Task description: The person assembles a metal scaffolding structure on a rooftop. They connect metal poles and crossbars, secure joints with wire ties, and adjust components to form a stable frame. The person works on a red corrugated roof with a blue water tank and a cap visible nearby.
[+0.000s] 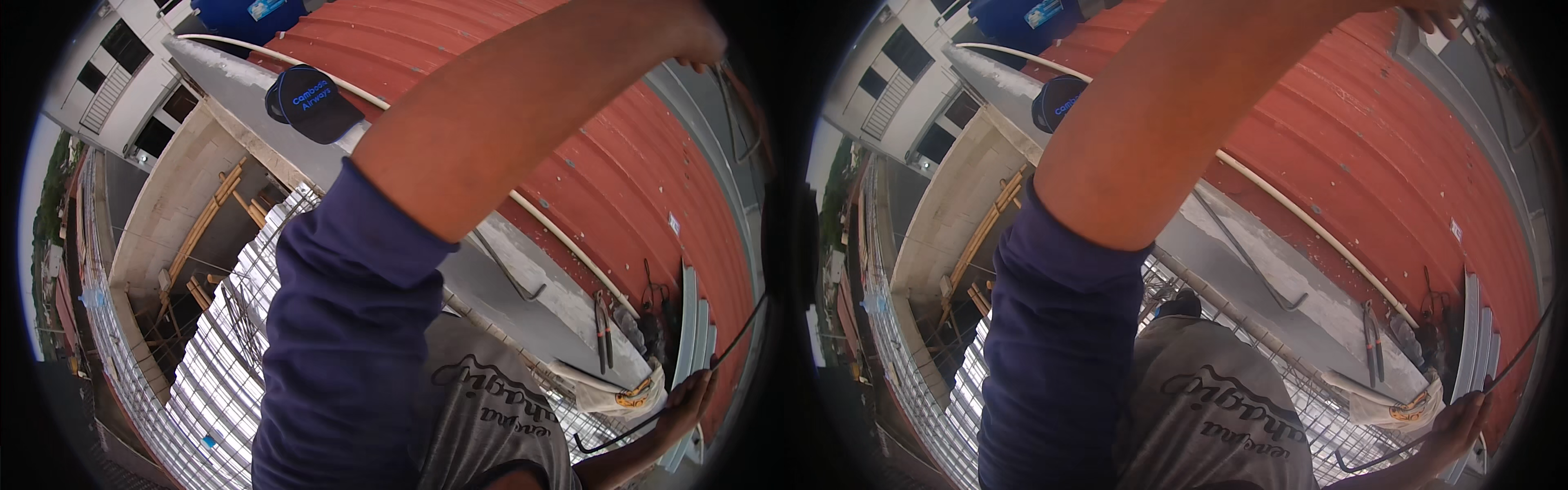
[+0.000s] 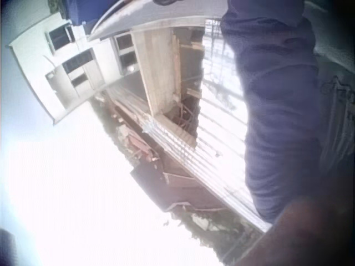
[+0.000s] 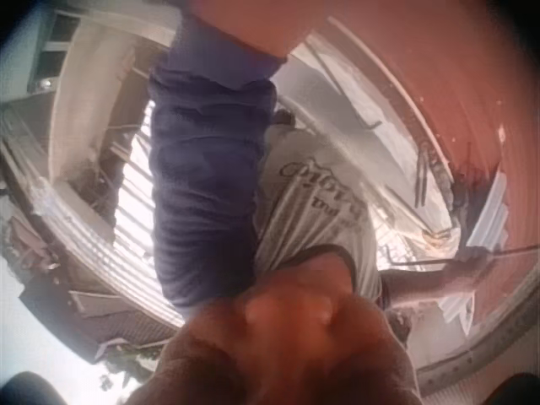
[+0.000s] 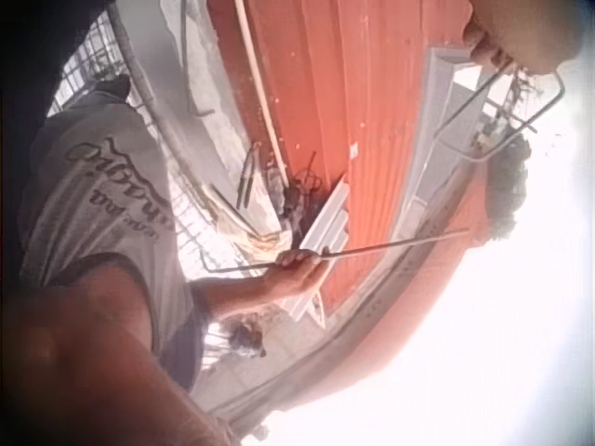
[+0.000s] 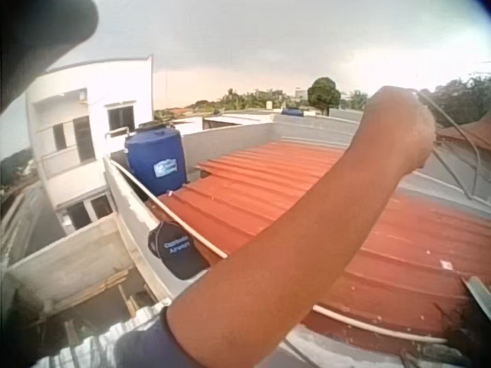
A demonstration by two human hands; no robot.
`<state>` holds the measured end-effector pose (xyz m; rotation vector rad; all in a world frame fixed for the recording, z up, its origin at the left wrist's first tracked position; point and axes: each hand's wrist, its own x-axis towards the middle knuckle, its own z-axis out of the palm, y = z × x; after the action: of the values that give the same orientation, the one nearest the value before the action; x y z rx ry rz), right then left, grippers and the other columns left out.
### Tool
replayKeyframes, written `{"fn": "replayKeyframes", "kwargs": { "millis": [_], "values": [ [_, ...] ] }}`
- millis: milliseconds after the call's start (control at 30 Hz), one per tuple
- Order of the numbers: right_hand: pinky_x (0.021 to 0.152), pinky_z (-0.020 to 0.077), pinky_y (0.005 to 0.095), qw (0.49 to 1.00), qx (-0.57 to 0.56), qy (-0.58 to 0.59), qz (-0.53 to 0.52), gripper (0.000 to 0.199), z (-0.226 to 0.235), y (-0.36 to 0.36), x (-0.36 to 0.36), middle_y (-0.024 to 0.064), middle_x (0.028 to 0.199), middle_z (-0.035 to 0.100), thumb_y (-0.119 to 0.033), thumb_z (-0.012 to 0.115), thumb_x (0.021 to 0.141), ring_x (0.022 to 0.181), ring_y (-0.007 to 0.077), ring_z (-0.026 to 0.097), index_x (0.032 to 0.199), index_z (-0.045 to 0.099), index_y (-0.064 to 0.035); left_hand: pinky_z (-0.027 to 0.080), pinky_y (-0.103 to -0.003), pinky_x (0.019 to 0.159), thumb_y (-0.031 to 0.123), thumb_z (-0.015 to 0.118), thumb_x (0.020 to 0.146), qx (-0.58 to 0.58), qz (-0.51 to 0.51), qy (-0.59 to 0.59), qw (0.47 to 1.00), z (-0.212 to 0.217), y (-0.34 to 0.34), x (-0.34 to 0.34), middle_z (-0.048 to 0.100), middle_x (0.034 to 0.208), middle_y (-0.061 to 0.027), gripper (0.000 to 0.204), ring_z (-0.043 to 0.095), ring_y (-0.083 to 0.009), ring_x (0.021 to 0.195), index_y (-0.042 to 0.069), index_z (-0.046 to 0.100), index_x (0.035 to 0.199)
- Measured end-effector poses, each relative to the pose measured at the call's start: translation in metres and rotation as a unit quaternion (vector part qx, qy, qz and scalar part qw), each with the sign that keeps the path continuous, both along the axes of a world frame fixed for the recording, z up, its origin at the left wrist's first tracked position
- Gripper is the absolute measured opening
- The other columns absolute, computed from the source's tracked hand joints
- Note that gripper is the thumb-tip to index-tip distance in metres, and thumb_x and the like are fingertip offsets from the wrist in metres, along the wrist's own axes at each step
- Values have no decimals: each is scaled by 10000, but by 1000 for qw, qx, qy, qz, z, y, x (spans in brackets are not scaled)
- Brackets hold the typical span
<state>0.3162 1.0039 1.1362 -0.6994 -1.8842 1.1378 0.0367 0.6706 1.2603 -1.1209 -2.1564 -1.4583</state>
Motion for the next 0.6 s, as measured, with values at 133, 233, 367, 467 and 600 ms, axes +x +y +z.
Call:
{"fn": "replayKeyframes", "kwargs": {
  "millis": [133,233,367,467,600],
  "values": [
    [376,176,170,975,-129,-104,145,320,-60,-41,-4,-79,597,378,-260,521,965,430,-9,268,1154,538,-2,517,-298,578,190,446,968,59,51,-347,935,-169,-42,13,629,814,-132,277,662,-180,652,-58,535,1053],
    [346,215,174,955,-173,-160,179,247,-95,-52,-3,-59,617,395,-212,531,970,410,-5,295,1112,545,-10,519,-272,592,204,455,987,79,104,-480,867,-256,-61,48,625,860,-143,270,648,-176,647,-31,537,1091],
    [341,233,176,941,-188,-202,197,225,-110,-61,-13,-62,576,400,-181,538,960,394,0,308,1091,544,3,521,-275,588,207,453,991,80,101,-543,830,-312,-61,56,626,861,-148,276,649,-181,645,-30,527,1112],
    [355,241,185,941,-164,-216,205,231,-112,-69,-34,-62,574,419,-202,577,944,406,3,316,1060,565,-2,521,-278,599,204,455,990,42,55,-546,835,-310,-43,54,626,864,-147,280,652,-187,658,-33,519,1126],
    [603,377,248,914,-137,-268,273,315,-123,-93,-79,-2,698,536,-239,666,880,649,80,468,1077,635,4,507,-275,589,211,449,1000,53,-13,-554,831,-310,-16,63,625,880,-129,266,643,-164,673,-22,531,1101]
  ]
}}
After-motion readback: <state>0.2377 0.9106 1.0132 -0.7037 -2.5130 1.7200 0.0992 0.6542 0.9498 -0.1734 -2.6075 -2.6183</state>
